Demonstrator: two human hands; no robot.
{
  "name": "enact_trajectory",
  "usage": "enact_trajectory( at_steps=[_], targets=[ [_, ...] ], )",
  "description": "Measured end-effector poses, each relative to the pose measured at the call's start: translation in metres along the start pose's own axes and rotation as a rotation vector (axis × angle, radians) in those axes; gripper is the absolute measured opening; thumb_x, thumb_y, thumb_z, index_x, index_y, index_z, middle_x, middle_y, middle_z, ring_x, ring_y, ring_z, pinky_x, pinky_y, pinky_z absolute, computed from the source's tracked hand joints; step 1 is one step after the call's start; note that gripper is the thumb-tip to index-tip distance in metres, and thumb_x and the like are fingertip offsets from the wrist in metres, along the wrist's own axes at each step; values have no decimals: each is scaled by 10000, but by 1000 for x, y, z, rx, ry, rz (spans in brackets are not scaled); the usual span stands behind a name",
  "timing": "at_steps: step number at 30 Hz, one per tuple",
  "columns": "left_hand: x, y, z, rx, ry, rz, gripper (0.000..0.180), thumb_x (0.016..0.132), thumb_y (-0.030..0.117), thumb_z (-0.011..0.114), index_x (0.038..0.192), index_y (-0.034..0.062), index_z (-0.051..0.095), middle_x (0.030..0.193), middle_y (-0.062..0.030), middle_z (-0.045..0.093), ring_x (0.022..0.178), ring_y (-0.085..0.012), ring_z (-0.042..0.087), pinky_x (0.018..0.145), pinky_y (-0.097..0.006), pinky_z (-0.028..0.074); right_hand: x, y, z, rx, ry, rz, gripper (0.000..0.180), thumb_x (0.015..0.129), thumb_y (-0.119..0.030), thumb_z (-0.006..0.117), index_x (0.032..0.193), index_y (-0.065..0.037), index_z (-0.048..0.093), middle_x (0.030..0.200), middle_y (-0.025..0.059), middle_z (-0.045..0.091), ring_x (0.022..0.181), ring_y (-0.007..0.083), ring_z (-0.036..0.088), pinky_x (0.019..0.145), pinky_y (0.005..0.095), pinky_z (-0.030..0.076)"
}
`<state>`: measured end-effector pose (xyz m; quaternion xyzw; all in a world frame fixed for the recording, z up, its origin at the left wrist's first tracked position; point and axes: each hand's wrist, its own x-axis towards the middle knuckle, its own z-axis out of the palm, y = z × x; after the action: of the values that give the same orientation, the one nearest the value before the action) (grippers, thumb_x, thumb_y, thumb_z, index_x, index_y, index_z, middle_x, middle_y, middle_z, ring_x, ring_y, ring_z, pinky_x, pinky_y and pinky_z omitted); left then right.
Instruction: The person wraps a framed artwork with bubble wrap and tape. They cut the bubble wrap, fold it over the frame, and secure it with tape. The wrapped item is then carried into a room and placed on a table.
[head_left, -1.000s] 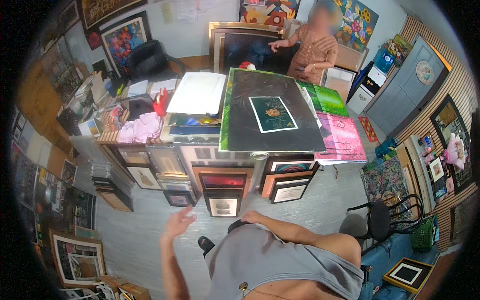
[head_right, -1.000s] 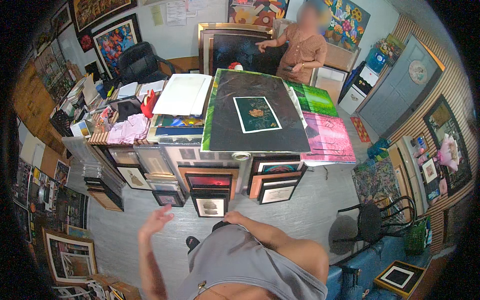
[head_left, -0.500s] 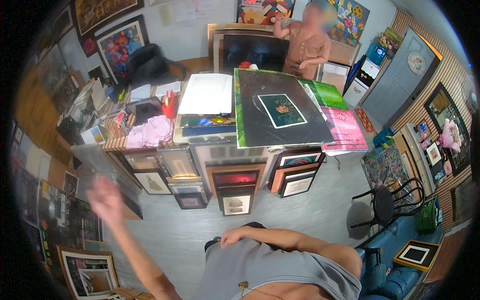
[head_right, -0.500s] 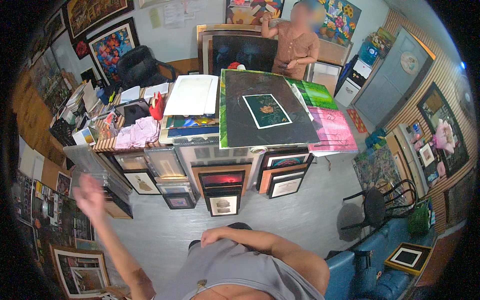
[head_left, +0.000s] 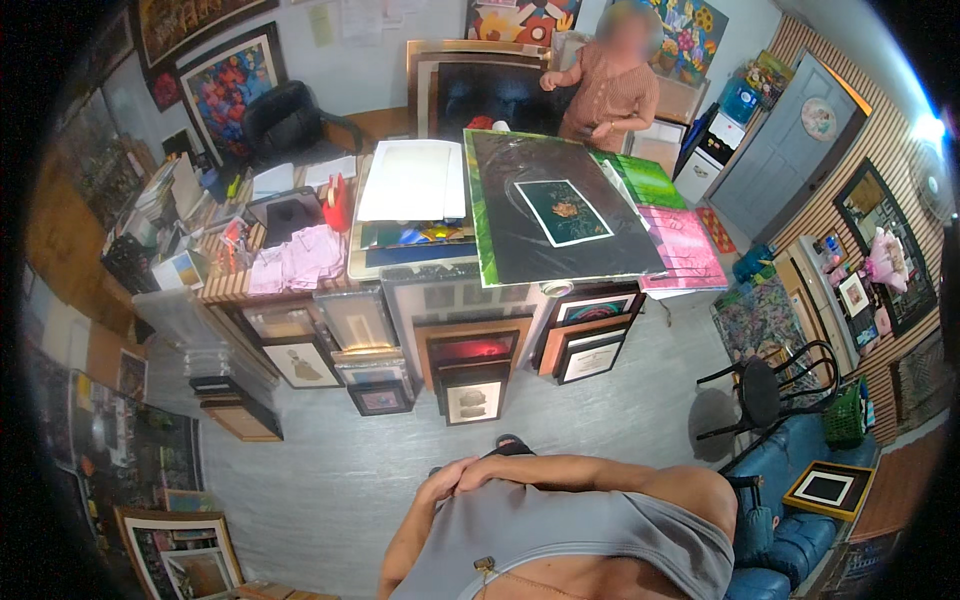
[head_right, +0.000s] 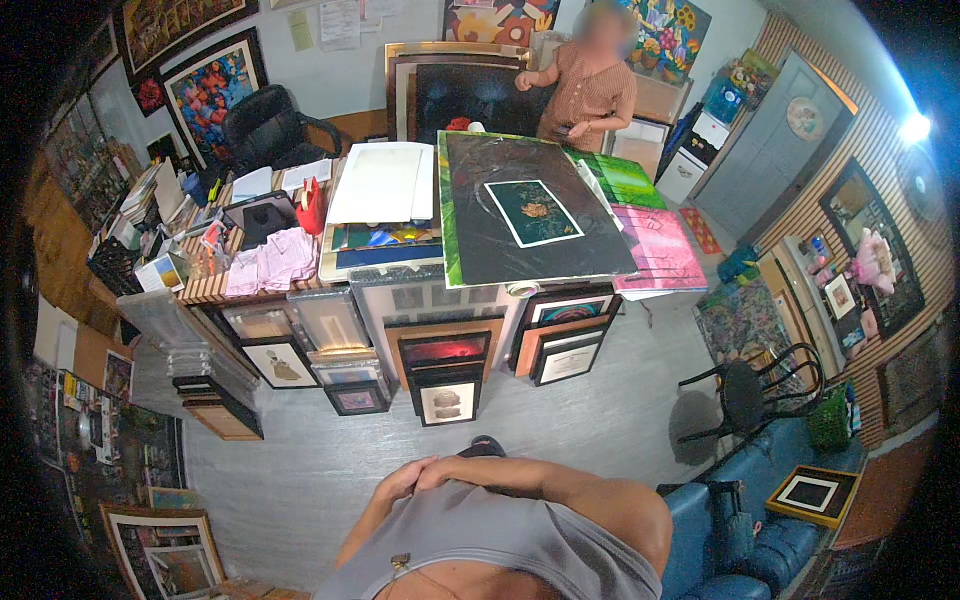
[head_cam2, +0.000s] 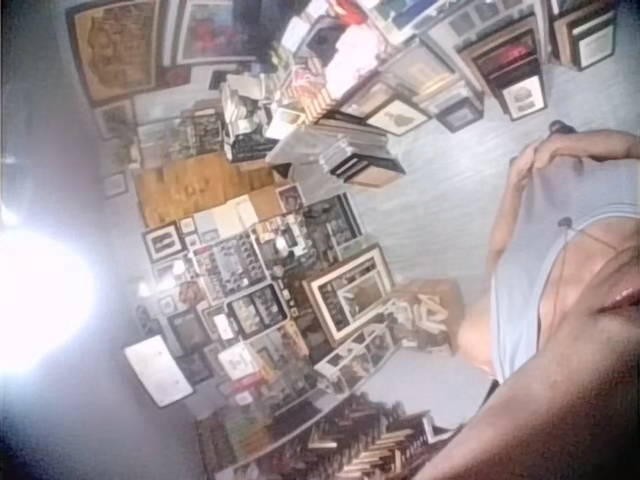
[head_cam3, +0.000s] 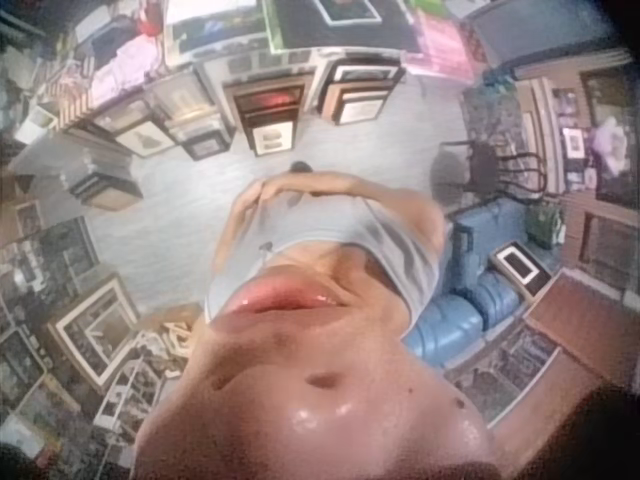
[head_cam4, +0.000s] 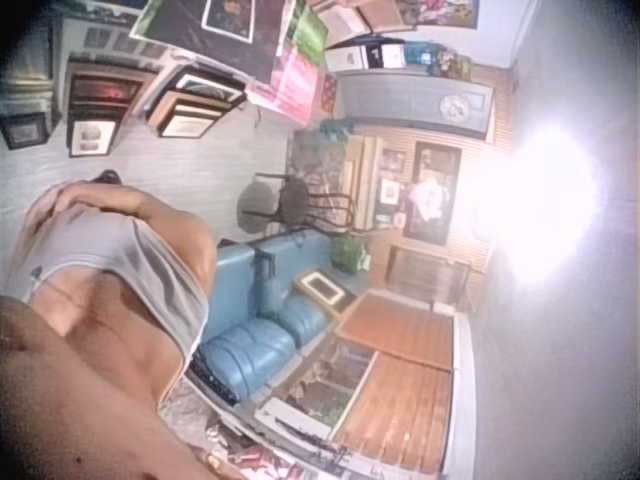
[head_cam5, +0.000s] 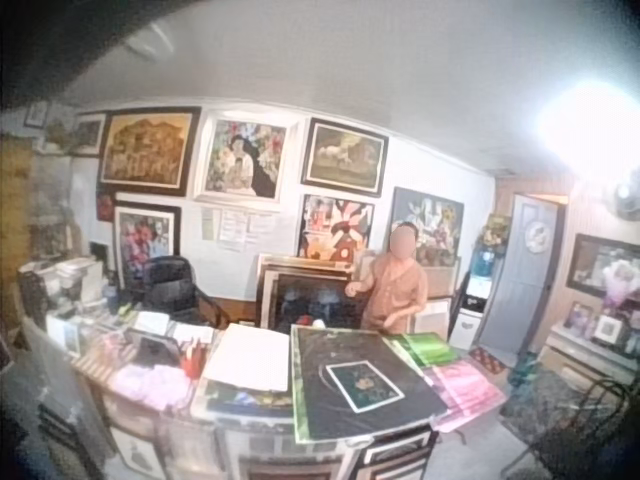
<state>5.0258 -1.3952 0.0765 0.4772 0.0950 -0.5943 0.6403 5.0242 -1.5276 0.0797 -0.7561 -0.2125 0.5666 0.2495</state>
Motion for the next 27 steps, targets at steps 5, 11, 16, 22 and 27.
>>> enact_trajectory(
  at_steps=[5, 11, 16, 22, 27],
  targets=[
    [-4, 6, -2, -79, -60, -113, 468, 895, 411, 422, 1125, 19, 534, 1042, -80, 589, 874, -149, 573, 767, -274, 470, -3, 3, 1, 23, 20, 7, 393, 782, -384, 539, 943, -42, 648, 909, 158, 642, 849, 304, 597, 779, 390, 447],
    [34, -18, -37, -91, -107, -171, 447, 895, 411, 429, 1116, 37, 535, 1000, -67, 607, 838, -149, 587, 730, -274, 486, -1, 7, -1, 34, 33, 9, 387, 783, -382, 540, 940, -45, 649, 905, 158, 642, 847, 304, 598, 778, 389, 448],
    [46, -22, -50, -56, -102, -237, 434, 891, 417, 442, 1092, 46, 546, 942, -41, 620, 765, -133, 605, 658, -265, 515, -1, 11, -1, 44, 38, 1, 382, 783, -380, 540, 938, -49, 650, 902, 157, 642, 844, 304, 598, 777, 388, 448],
    [26, 1, -25, -40, -78, -285, 416, 880, 445, 443, 1036, 82, 574, 866, -23, 629, 663, -120, 607, 558, -245, 517, -8, 24, -3, 47, 44, 4, 375, 783, -377, 541, 936, -52, 651, 898, 157, 642, 842, 305, 599, 776, 387, 448],
    [6, 14, 2, -91, -26, -233, 410, 881, 443, 436, 1027, 87, 579, 855, -10, 628, 655, -113, 606, 541, -248, 512, -13, 33, -2, 48, 38, -25, 370, 783, -375, 542, 933, -55, 652, 895, 156, 642, 840, 305, 600, 775, 387, 449]
  ],
)
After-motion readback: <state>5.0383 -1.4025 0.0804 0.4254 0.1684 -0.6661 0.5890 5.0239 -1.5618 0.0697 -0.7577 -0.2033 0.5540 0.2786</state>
